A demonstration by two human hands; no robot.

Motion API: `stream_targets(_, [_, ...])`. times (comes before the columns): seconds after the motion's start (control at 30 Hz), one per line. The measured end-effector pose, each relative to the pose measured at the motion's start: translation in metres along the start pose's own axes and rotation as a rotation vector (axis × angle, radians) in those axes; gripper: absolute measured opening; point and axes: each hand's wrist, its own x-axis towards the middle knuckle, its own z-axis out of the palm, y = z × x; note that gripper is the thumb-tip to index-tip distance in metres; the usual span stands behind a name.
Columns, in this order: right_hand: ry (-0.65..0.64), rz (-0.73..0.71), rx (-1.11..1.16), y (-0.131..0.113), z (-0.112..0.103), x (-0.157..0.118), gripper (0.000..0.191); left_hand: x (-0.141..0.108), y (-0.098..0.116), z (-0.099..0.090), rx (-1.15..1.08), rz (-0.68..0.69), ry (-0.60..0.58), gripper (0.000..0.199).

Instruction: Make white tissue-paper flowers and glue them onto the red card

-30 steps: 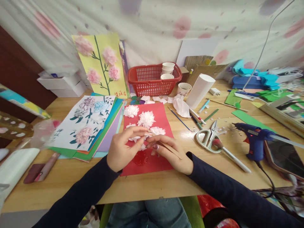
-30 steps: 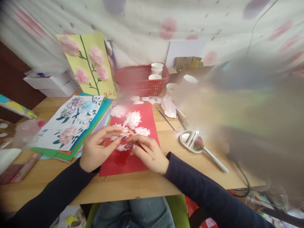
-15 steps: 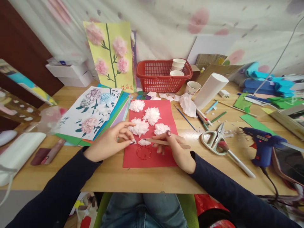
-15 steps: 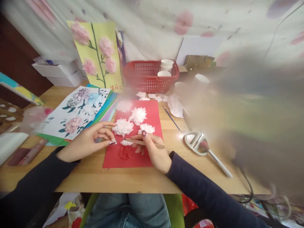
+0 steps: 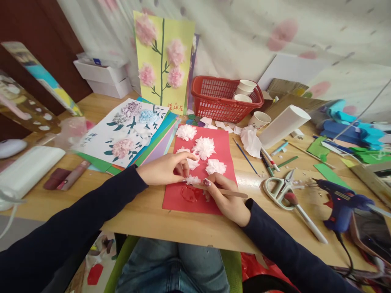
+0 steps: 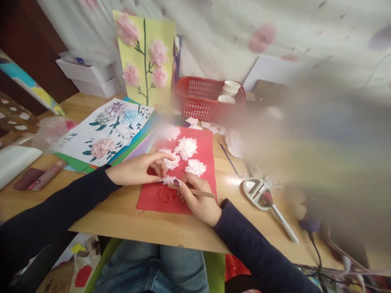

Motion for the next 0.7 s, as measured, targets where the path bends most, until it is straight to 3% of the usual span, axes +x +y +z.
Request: stream_targets(0.7, [-0.044, 0.04, -0.114, 0.0005, 0.0016, 0.0012, 0.035, 0.0026, -0.0009, -0.0012, 0.054, 0.043, -0.024, 0.048])
